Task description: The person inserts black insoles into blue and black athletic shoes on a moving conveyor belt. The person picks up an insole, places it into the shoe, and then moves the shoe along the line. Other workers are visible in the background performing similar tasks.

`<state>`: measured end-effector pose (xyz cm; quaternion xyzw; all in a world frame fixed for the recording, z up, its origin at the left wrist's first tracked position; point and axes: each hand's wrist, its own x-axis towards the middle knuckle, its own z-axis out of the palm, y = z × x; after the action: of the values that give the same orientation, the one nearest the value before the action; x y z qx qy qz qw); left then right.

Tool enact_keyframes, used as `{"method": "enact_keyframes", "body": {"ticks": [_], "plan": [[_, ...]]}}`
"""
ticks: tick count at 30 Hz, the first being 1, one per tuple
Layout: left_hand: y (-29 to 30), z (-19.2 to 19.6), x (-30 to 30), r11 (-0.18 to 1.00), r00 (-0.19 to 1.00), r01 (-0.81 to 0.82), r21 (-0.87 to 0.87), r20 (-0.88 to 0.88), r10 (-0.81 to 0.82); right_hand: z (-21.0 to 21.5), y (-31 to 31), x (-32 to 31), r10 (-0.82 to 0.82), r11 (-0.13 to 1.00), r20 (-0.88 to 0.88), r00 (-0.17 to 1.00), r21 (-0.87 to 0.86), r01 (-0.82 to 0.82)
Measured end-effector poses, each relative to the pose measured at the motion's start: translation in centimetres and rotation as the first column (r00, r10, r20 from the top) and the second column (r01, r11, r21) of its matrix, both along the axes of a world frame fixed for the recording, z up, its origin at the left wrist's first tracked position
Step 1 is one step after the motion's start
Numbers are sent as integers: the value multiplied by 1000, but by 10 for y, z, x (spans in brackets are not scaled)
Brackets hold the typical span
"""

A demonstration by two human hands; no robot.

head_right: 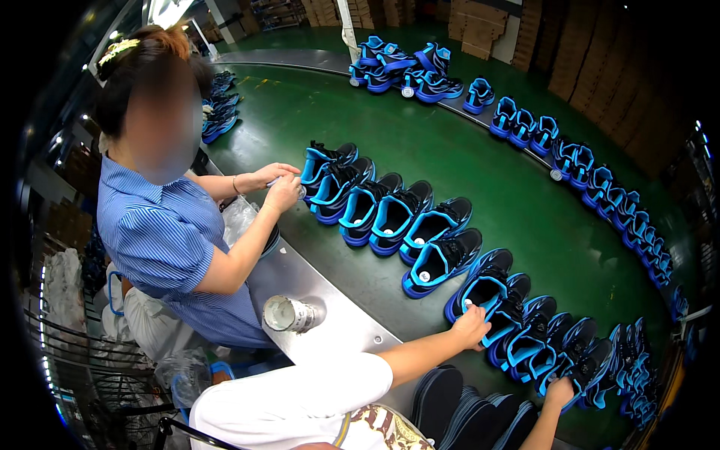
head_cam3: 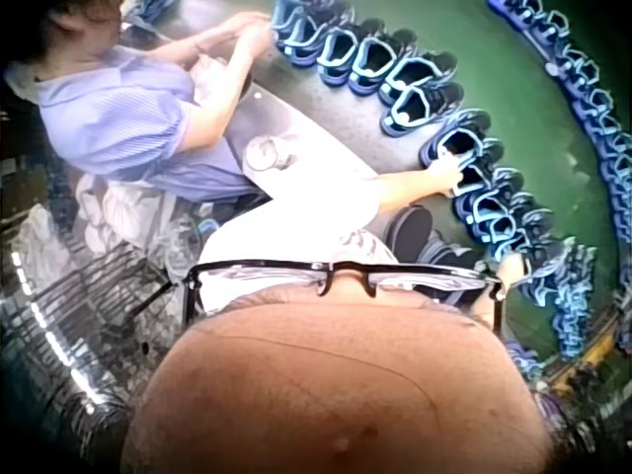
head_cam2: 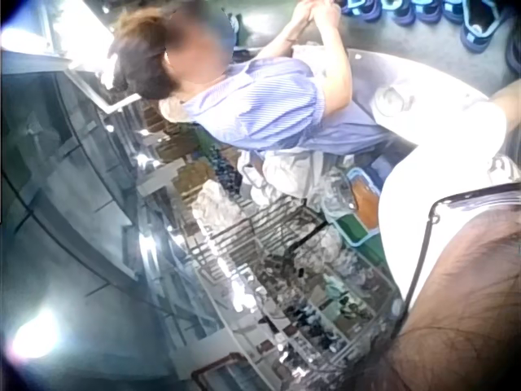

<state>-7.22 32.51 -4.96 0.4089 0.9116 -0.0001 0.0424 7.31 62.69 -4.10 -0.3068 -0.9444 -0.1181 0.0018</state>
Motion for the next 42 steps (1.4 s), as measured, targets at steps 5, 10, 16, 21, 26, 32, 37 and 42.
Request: {"method": "enact_keyframes", "body": {"ticks": [5,10,16,21,26,32,37,42], "plan": [[-2,-5,0,1000,1000,-18,26,-15,19,4,-12,-7,-60,996,30,998,-68,62],[-1,-2,0,999,1000,2,42,-20,-1,2,-9,-4,-34,995,-6,999,-92,34],[-4,-1,-4,999,996,44,30,82,-47,8,-16,0,-12,994,-48,999,-109,7],[-16,1,-11,996,992,54,65,109,-61,13,-18,-1,-21,988,-105,994,-154,5],[-40,9,-25,994,989,41,97,140,-54,20,-31,-10,1,977,-132,991,-212,-29],[-59,12,-42,991,994,-37,127,111,23,20,-56,-35,-18,954,-147,989,-298,-27],[-62,9,-38,985,994,-51,163,104,35,13,-55,-35,-18,958,-94,995,-288,-10],[-60,14,-37,979,995,-29,204,96,10,11,-48,-31,-18,971,-95,995,-239,-5]]}}
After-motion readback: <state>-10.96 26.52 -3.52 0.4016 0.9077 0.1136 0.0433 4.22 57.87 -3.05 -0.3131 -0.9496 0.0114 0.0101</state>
